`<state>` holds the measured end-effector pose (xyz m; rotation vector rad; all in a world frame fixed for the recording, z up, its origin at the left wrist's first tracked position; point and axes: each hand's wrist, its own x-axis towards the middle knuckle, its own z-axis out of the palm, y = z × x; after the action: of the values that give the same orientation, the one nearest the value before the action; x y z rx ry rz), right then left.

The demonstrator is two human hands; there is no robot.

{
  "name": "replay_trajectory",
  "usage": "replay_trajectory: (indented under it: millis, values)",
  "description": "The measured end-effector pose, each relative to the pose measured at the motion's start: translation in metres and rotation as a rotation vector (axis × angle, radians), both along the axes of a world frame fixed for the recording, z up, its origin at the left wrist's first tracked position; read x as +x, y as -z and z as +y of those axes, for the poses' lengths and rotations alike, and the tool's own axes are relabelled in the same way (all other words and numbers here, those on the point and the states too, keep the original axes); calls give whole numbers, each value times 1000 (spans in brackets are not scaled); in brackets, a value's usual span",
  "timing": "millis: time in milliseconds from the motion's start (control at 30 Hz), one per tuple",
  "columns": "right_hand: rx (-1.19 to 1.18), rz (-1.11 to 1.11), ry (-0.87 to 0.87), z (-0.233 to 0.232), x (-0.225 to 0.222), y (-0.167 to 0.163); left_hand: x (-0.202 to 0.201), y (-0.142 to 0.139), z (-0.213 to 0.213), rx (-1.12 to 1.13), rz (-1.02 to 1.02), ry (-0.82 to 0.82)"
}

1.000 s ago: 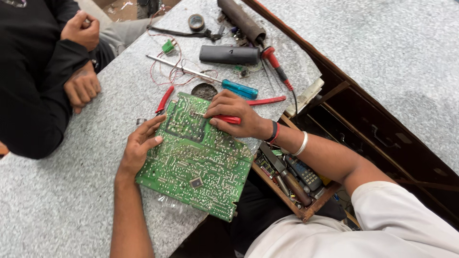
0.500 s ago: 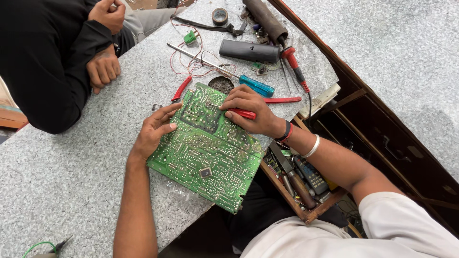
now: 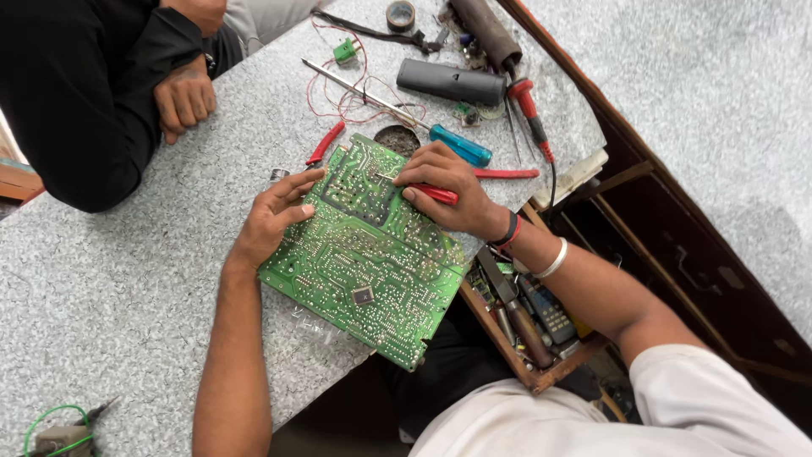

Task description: The person uses a soldering iron to desolder a small component from a circuit board, then holds the board and works on its underside with the soldering iron, reworking solder joints while steadying the board with the other hand.

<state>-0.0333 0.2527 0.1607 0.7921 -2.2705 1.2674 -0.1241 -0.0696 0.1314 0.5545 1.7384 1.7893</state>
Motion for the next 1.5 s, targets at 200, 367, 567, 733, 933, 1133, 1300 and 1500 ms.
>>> replay_trajectory:
  millis: [200,367,567,733,933,1133,1300,1500]
  values:
    - [3,-7,0,-2,-3,-1,-3,0,-2,-20,10,-19]
    - [3,-8,5,-4,-5,1,-4,0,-4,-14,10,-31]
    - [-5,-15,4,-6,-6,0,-4,-2,-5,-18,-20,-44]
    - [-6,-17,2,-7,-7,-1,-4,-2,-5,-28,13,-42]
    - [4,-31,11,-7,-4,-1,-2,0,-7,-71,82,-42]
    - [11,-23,14,-6,-3,-2,-3,2,-4,-55,48,-30]
    - [15,-24,13,-5,-4,-1,-2,2,-4,-77,72,-21]
    - [10,-25,11,-4,-3,-1,-4,2,-2,-69,79,-16]
